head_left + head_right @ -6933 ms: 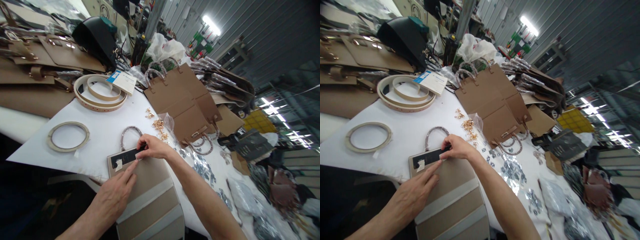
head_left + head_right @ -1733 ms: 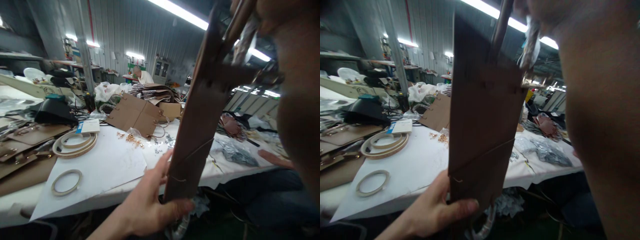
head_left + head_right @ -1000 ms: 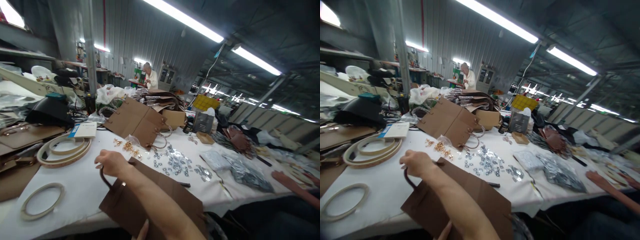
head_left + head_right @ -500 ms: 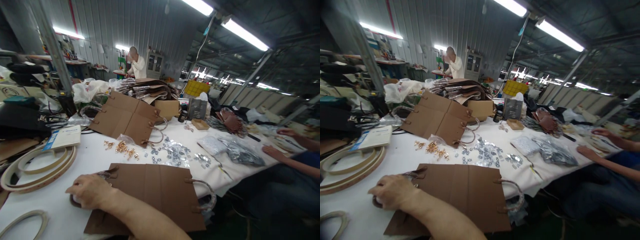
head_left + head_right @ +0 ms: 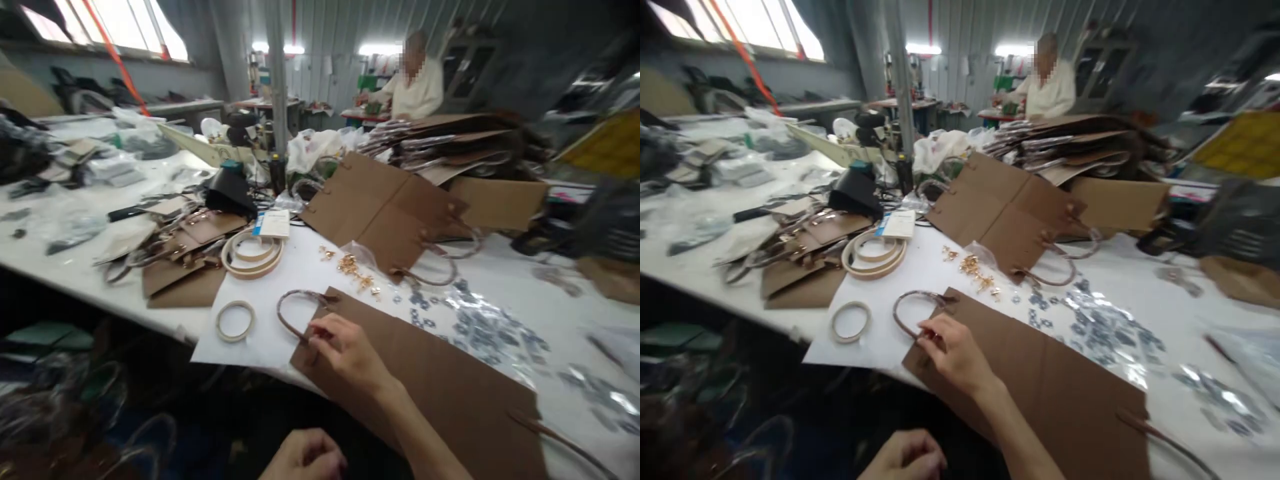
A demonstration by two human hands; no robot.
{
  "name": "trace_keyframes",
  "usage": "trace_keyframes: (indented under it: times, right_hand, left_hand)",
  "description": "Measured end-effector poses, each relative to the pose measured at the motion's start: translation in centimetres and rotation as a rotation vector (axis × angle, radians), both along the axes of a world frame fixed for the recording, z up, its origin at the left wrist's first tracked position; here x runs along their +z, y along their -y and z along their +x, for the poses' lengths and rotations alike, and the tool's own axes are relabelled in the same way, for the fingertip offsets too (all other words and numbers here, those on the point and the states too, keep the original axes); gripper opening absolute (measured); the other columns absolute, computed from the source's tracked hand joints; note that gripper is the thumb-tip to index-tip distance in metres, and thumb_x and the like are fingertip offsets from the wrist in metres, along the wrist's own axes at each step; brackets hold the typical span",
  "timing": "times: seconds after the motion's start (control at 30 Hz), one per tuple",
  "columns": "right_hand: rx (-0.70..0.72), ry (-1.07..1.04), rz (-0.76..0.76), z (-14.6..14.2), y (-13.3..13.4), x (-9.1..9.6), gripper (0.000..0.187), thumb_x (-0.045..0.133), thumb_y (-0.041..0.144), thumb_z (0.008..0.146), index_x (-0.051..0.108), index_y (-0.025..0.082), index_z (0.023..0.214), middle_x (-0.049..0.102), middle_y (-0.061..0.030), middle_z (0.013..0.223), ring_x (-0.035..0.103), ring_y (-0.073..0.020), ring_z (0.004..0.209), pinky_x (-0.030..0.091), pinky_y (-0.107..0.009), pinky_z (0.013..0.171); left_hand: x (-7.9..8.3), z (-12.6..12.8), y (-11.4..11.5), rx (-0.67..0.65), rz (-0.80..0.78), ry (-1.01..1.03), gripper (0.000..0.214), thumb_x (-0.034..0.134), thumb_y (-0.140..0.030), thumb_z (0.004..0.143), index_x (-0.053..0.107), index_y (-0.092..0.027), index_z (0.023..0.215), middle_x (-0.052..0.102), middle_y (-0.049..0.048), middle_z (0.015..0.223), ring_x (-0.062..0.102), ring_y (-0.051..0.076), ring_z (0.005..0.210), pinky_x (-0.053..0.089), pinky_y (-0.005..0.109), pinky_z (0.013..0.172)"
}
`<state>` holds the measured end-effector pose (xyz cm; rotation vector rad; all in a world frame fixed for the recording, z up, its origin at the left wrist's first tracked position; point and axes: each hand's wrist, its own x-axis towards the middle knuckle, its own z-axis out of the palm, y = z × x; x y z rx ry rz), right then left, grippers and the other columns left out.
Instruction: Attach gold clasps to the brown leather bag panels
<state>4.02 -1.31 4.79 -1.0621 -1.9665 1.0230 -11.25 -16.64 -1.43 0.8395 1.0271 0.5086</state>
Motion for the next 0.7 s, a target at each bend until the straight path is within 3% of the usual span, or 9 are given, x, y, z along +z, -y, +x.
trace_keyframes:
  times: [0.07, 0.17, 0.27, 0.37, 0.43, 0.53, 0.7]
  right_hand:
    - [0.060, -0.021, -0.041, -2.6, 0.4, -0.4, 0.020, 0.071, 0.025, 0.093, 0.075, 0.026, 0.113, 0.074, -0.0047, 0.102, 0.070, -0.0193, 0.088, 0.058, -0.032, 0.084]
    - [0.127, 0.022, -0.043, -7.5, 1.6, -0.9, 0.027, 0.077, 0.026, 0.088, 0.073, 0.025, 0.114, 0.073, -0.0043, 0.105, 0.070, -0.0180, 0.088, 0.057, -0.030, 0.081]
    - [0.080, 0.190, 0.013, -11.6, 2.6, -1.7, 0.039, 0.082, 0.038, 0.085, 0.070, 0.024, 0.120, 0.072, -0.0061, 0.114, 0.070, -0.0194, 0.089, 0.056, -0.032, 0.084]
    - [-0.014, 0.293, 0.028, -13.7, 3.1, -2.5, 0.043, 0.081, 0.044, 0.086, 0.068, 0.024, 0.122, 0.071, -0.0064, 0.119, 0.071, -0.0205, 0.091, 0.055, -0.031, 0.083]
    - [-0.047, 0.288, 0.009, -14.1, 3.1, -3.1, 0.033, 0.078, 0.039, 0.089, 0.070, 0.024, 0.117, 0.073, -0.0048, 0.115, 0.071, -0.0200, 0.091, 0.054, -0.029, 0.082]
    - [-0.039, 0.235, -0.014, -14.0, 2.9, -3.9, 0.010, 0.070, 0.025, 0.096, 0.074, 0.024, 0.105, 0.076, -0.0030, 0.105, 0.072, -0.0190, 0.096, 0.053, -0.027, 0.087]
    - [-0.054, 0.102, -0.018, -13.6, 2.2, -4.9, 0.012, 0.068, 0.019, 0.095, 0.077, 0.022, 0.103, 0.077, -0.0040, 0.101, 0.071, -0.0178, 0.096, 0.053, -0.027, 0.091]
  left_hand:
    - [2.2, -3.2, -0.2, 0.160, 0.110, -0.098, 0.054, 0.065, -0.068, 0.088, 0.074, -0.016, 0.101, 0.072, 0.0054, 0.080, 0.065, 0.017, 0.065, 0.049, 0.027, 0.063]
    - [5.0, -8.4, -1.6, 0.451, 0.402, -0.418, 0.037, 0.060, -0.050, 0.098, 0.071, -0.020, 0.116, 0.075, 0.0044, 0.091, 0.070, 0.019, 0.081, 0.055, 0.029, 0.079]
    - [5.3, -13.6, -4.0, 0.574, 0.768, -0.752, 0.028, 0.063, -0.042, 0.098, 0.070, -0.022, 0.117, 0.075, 0.0061, 0.108, 0.071, 0.024, 0.100, 0.055, 0.035, 0.094]
    - [4.1, -17.2, -6.2, 0.409, 1.050, -0.934, 0.027, 0.061, -0.032, 0.099, 0.068, -0.025, 0.124, 0.072, 0.0072, 0.120, 0.068, 0.024, 0.112, 0.053, 0.040, 0.104]
    - [3.3, -18.4, -7.4, 0.265, 1.142, -0.951, 0.031, 0.058, -0.025, 0.099, 0.065, -0.025, 0.129, 0.070, 0.0077, 0.125, 0.066, 0.024, 0.119, 0.052, 0.042, 0.108]
    - [2.3, -18.8, -8.7, 0.098, 1.196, -0.923, 0.034, 0.056, -0.020, 0.099, 0.062, -0.023, 0.133, 0.069, 0.0087, 0.129, 0.063, 0.024, 0.124, 0.051, 0.043, 0.111]
    - [1.4, -18.7, -10.7, -0.044, 1.264, -0.826, 0.024, 0.056, -0.024, 0.102, 0.068, -0.023, 0.123, 0.071, 0.0085, 0.123, 0.062, 0.024, 0.122, 0.053, 0.040, 0.108]
